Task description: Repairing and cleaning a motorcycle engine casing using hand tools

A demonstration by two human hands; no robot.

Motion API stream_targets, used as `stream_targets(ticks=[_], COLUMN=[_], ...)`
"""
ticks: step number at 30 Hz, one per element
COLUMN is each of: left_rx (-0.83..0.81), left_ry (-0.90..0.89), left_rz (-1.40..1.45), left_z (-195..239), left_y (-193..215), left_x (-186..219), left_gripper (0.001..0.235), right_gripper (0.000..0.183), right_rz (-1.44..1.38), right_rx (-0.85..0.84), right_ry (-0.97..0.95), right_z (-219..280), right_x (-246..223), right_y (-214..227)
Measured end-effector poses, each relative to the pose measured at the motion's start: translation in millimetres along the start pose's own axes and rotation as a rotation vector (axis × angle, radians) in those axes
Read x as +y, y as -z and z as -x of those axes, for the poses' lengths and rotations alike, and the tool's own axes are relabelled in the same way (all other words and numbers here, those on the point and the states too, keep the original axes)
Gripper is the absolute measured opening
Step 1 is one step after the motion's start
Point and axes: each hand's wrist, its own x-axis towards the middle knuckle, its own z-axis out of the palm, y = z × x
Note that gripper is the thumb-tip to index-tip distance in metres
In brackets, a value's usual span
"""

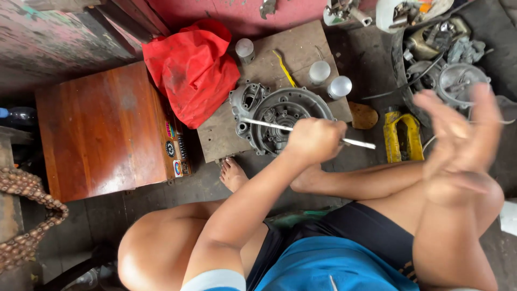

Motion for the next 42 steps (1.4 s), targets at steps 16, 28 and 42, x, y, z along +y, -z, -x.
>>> stream_targets(ticks=[16,28,42], left_rx=[0.377,0.425,0.416], left_ry=[0.119,0.231,0.293], left_rz=[0.077,0.223,0.337], left_z=[5.0,5.3,2.2], left_y=[41.2,58.0,61.3], left_x=[-47.1,-78.9,-84.9], left_gripper=[0.021,0.026,0.022], right_gripper=[0.032,0.033,0.066], right_rz=[0.228,0.392,0.515], right_rx=[-0.107,0.05,0.512], right_ry=[-0.179,-0.263,0.072], right_z=[-127.9,-186.8,-235.5], right_x=[160.1,280.9,320.0], right_y=[-91.6,-175.4,-231.1])
